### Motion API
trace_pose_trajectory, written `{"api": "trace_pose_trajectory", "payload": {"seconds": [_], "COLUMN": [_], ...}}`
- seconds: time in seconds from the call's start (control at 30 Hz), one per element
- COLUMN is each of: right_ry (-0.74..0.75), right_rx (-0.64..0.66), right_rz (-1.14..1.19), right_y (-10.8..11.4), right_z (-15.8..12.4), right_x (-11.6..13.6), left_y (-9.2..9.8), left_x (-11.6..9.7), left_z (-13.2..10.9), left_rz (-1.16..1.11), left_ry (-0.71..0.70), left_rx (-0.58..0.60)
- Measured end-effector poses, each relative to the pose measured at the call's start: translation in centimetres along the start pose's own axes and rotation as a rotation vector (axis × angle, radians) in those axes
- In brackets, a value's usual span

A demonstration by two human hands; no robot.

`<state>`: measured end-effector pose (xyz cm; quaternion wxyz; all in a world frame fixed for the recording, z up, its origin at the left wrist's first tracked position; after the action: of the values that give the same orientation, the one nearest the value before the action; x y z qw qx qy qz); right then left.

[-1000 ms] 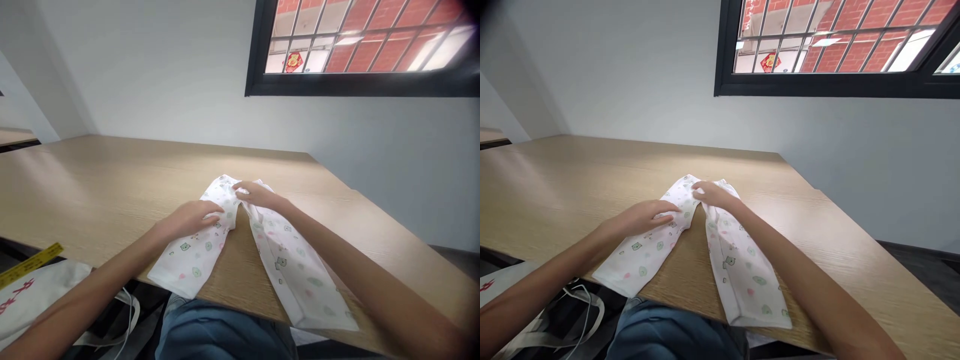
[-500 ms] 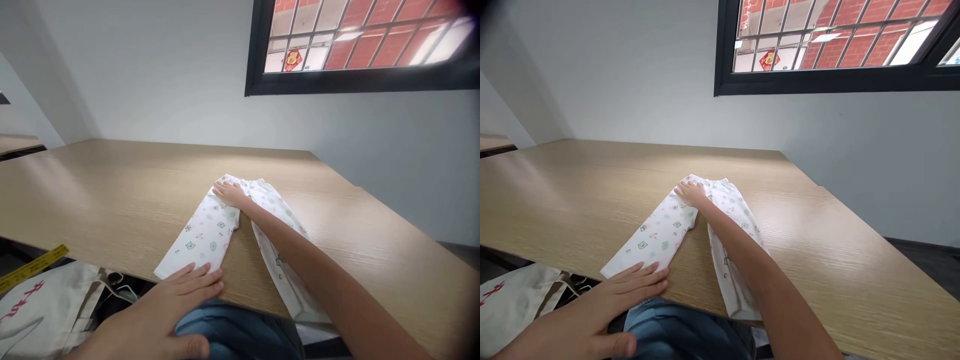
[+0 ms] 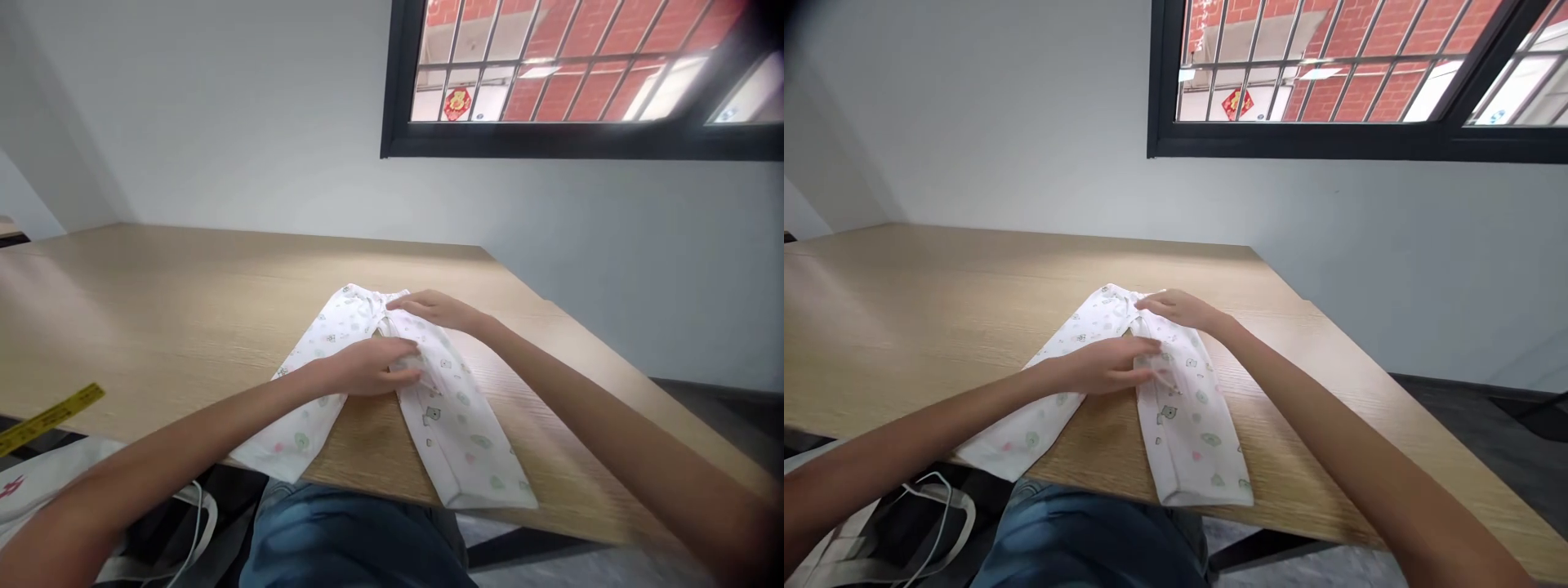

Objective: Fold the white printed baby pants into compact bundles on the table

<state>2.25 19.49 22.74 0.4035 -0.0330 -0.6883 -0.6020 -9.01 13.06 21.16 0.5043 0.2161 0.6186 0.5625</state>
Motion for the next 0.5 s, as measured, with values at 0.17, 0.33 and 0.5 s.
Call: {"api": "trace_pose_trajectory", "payload": {"seconds": [0.17,0.33,0.5], "right_ry": [-0.082,0.02,-0.035], "right_rx": [0.033,-0.01,-0.068], "right_rz": [-0.007,-0.248,-0.362], "right_y": [-2.9,-4.4,-4.0], "right_z": [-2.9,0.1,3.1], "right_x": [-3.2,-4.6,-6.3], "left_y": [-3.7,-6.7,-9.2], "left_x": [-1.6,-8.4,-12.2], "left_z": [5.4,0.2,-4.5], "left_rz": [0.087,0.125,0.083], "left_ry": [-0.051,-0.213,-0.361], "left_rx": [0.08,-0.019,-0.431]}}
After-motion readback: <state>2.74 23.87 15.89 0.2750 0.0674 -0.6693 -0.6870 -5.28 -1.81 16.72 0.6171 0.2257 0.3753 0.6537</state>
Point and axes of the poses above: each hand's wrist, its own z-axis towards the middle knuckle, its own y-axis out of the back of the hand, x = y × z, the point moved 6 cm from there along z, towards the middle knuckle, and after that the axes turned 1 degree about y, right-handed, at the moved point
